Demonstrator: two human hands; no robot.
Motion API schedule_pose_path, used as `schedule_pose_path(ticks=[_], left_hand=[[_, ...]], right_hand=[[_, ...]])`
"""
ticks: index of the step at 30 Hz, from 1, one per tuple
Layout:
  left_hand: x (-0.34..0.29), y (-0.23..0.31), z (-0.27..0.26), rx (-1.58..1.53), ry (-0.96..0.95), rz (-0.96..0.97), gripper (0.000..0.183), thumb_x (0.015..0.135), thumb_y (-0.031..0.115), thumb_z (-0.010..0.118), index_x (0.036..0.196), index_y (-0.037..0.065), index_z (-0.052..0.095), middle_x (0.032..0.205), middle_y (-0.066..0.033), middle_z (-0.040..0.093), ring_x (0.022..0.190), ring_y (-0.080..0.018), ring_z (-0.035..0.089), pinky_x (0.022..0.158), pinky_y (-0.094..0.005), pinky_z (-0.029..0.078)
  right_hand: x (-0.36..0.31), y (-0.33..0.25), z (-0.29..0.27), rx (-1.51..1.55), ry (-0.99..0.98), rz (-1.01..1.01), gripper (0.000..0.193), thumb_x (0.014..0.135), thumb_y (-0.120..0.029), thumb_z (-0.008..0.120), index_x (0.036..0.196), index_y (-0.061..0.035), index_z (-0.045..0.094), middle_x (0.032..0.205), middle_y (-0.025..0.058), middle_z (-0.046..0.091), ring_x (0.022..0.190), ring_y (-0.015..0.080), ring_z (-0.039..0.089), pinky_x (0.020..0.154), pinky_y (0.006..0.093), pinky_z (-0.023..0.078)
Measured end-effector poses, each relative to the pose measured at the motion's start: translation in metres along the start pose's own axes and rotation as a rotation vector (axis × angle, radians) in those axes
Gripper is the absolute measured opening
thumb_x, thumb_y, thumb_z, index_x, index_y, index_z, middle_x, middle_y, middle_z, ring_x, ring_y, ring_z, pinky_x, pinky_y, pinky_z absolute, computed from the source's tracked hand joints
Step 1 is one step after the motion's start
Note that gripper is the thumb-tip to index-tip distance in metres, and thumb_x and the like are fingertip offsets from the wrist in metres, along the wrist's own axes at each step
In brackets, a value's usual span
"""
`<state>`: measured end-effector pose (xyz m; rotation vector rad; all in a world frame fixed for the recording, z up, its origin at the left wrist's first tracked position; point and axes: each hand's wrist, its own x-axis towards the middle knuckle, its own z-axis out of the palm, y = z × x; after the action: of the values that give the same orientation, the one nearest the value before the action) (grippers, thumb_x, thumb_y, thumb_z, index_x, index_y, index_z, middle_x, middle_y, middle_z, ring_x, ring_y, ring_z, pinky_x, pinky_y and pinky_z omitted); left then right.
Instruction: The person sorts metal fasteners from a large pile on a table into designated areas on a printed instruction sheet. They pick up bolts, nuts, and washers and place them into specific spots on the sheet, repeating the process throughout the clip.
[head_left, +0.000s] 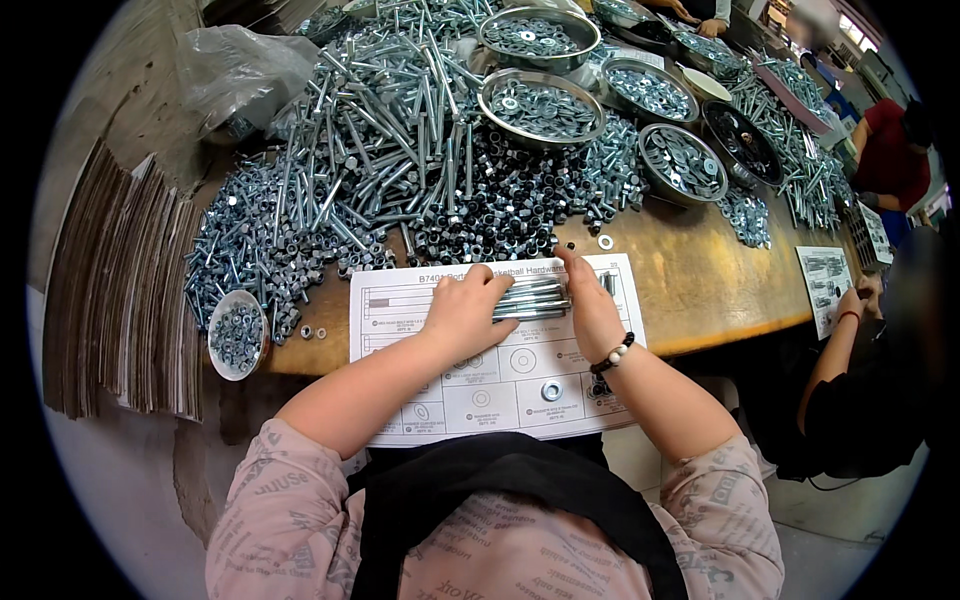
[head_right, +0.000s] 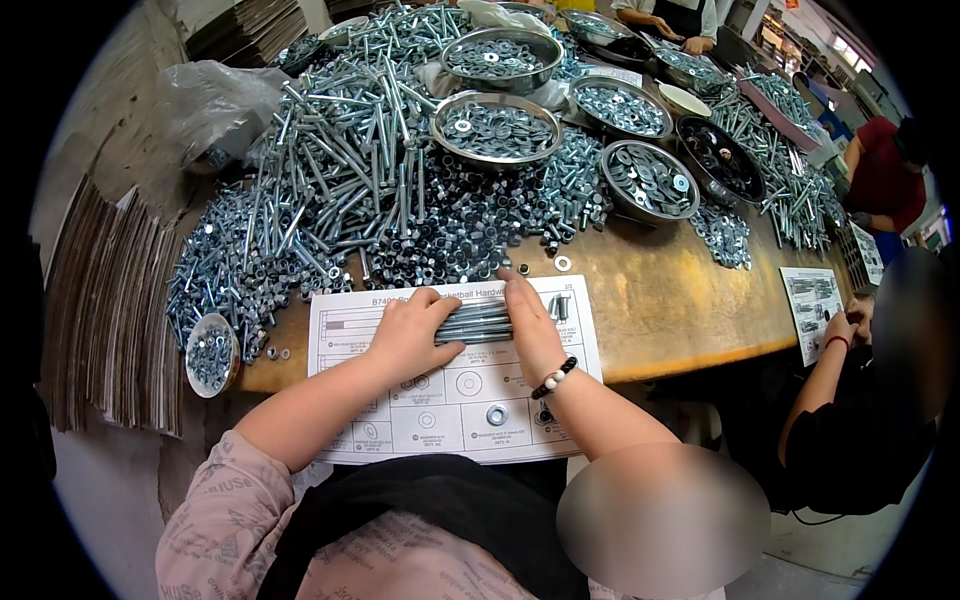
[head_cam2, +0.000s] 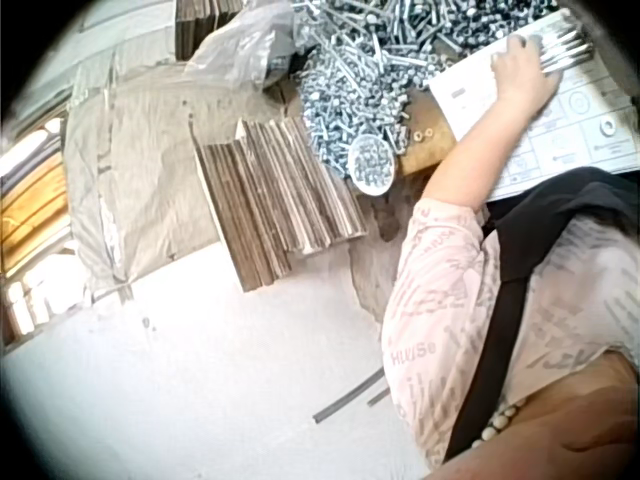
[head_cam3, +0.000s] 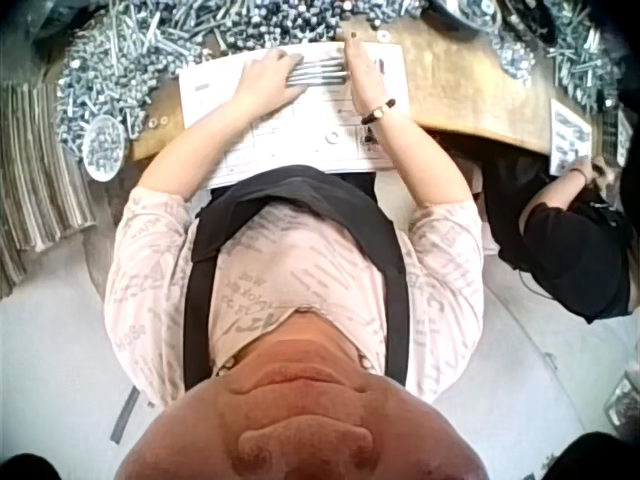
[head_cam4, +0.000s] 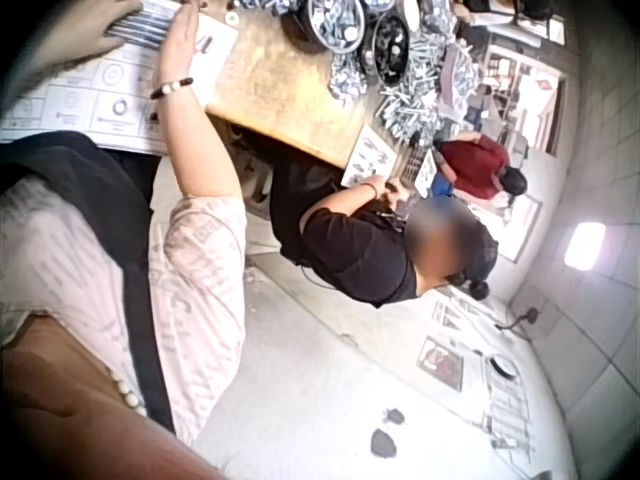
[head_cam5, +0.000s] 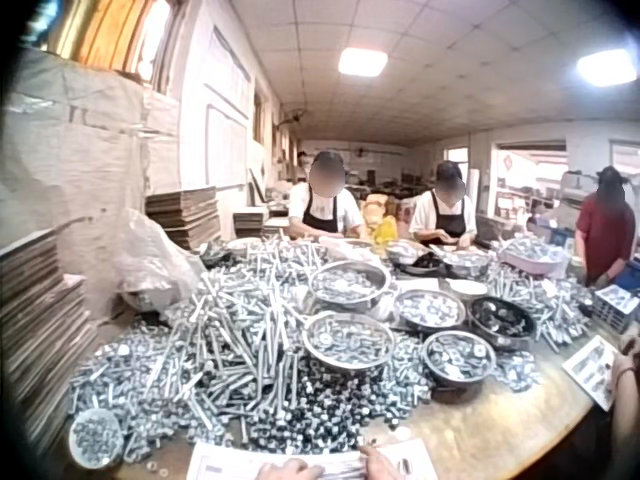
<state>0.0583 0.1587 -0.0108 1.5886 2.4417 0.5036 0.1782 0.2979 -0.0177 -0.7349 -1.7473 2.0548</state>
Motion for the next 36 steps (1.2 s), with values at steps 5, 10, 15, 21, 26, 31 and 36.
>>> schedule_pose_path(ticks=[5, 10, 15, 21, 26, 31, 36], left_hand=[[0.005, 0.011, -0.003, 0.002, -0.036, -0.044, 0.052, 0.066, 0.038, 0.068, 0.112, 0.015, 0.056, 0.101, -0.0098, 0.051, 0.085, -0.0266, 0.053, 0.078, -0.0378, 0.040], [0.003, 0.012, -0.001, 0.035, -0.002, -0.031, 0.053, 0.067, 0.039, 0.067, 0.113, 0.016, 0.055, 0.100, -0.0099, 0.051, 0.085, -0.0269, 0.053, 0.076, -0.0379, 0.040], [0.002, 0.007, 0.001, -0.023, -0.022, -0.037, 0.058, 0.068, 0.038, 0.067, 0.117, 0.012, 0.051, 0.105, -0.0140, 0.049, 0.092, -0.0299, 0.052, 0.081, -0.0396, 0.041], [-0.010, -0.076, -0.048, -0.323, 0.394, -0.078, 0.054, 0.071, 0.026, 0.069, 0.117, 0.006, 0.050, 0.109, -0.0145, 0.048, 0.089, -0.0230, 0.052, 0.079, -0.0326, 0.044], [-0.085, -0.140, -0.121, -0.433, 0.684, -0.378, 0.040, 0.075, 0.015, 0.065, 0.111, 0.003, 0.055, 0.093, -0.0072, 0.050, 0.063, -0.0090, 0.048, 0.060, -0.0233, 0.043], [-0.147, -0.174, -0.141, -0.435, 0.893, -0.447, 0.042, 0.077, 0.009, 0.063, 0.116, 0.003, 0.049, 0.092, -0.0048, 0.048, 0.064, -0.0059, 0.047, 0.059, -0.0206, 0.041], [-0.160, -0.158, -0.113, -0.387, 0.721, -0.475, 0.048, 0.075, 0.006, 0.062, 0.120, 0.002, 0.046, 0.096, -0.0062, 0.051, 0.071, -0.0094, 0.051, 0.063, -0.0223, 0.044]], right_hand=[[0.001, -0.002, 0.004, 0.258, 0.030, 0.023, 0.062, 0.094, -0.046, 0.023, 0.133, 0.0024, 0.027, 0.141, 0.0147, 0.023, 0.133, 0.0266, 0.014, 0.108, 0.0364, 0.009], [0.002, 0.000, 0.006, 0.288, 0.038, -0.003, 0.064, 0.093, -0.048, 0.023, 0.132, 0.0034, 0.028, 0.140, 0.0163, 0.024, 0.133, 0.0283, 0.015, 0.108, 0.0367, 0.010], [0.000, 0.000, 0.007, 0.211, 0.081, 0.035, 0.062, 0.093, -0.047, 0.028, 0.132, 0.0011, 0.031, 0.139, 0.0114, 0.029, 0.131, 0.0247, 0.020, 0.107, 0.0361, 0.013], [0.004, -0.021, 0.002, 0.039, 0.093, -0.053, 0.057, 0.093, -0.042, 0.034, 0.132, -0.0008, 0.031, 0.139, 0.0114, 0.030, 0.130, 0.0228, 0.025, 0.107, 0.0380, 0.016], [0.016, -0.036, 0.024, 0.091, -0.018, -0.076, 0.046, 0.092, -0.032, 0.042, 0.128, -0.0027, 0.039, 0.128, 0.0092, 0.042, 0.120, 0.0198, 0.038, 0.101, 0.0352, 0.026], [0.030, -0.034, 0.070, 0.087, -0.179, -0.035, 0.025, 0.086, -0.016, 0.052, 0.107, -0.0025, 0.056, 0.098, 0.0029, 0.059, 0.084, 0.0109, 0.056, 0.069, 0.0222, 0.042], [0.053, -0.018, 0.132, -0.532, -0.380, -0.273, 0.020, 0.081, -0.016, 0.057, 0.096, -0.0044, 0.062, 0.086, 0.0071, 0.062, 0.077, 0.0167, 0.058, 0.067, 0.0284, 0.045]])
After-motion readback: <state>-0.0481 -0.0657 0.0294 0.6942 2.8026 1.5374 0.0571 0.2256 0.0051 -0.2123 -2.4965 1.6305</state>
